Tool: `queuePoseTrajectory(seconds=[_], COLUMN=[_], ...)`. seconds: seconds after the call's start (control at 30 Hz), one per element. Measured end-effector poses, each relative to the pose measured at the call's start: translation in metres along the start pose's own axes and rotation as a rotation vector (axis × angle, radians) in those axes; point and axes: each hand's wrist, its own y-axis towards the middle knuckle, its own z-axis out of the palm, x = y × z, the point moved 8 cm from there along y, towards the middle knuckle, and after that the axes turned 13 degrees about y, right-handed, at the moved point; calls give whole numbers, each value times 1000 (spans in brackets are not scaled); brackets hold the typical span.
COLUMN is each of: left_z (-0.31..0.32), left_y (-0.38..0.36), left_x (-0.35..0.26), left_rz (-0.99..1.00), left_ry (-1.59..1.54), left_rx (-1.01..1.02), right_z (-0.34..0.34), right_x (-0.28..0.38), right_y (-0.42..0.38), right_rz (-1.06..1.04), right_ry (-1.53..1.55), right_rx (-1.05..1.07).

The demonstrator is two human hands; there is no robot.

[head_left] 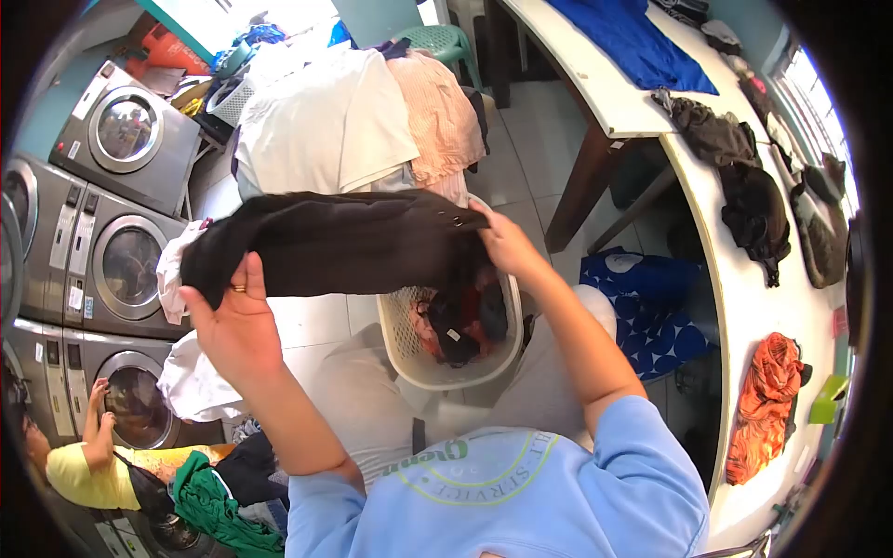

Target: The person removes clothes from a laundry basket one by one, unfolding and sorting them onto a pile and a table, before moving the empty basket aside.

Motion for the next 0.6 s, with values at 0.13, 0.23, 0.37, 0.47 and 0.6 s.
queuePoseTrajectory(seconds=[0.13, 0.23, 0.37, 0.47, 0.6], left_z=[-109, -162, -134, -109, -76], left_y=[-36, -72, -99, -94, -86], left_x=[27, 45, 32, 8, -47], left_rz=[-506, -633, -788, -782, -666], left_ry=[-228, -271, -179, -23, 230], left_rx=[-503, -591, -404, -210, 35], right_z=[-43, -63, -56, -38, -15], right_x=[92, 172, 264, 342, 452], right_y=[-14, -15, -11, -21, -33], right_rz=[157, 109, 108, -24, -280], right_ry=[88, 302, 334, 321, 458], right_rx=[-36, -101, 6, 53, 302])
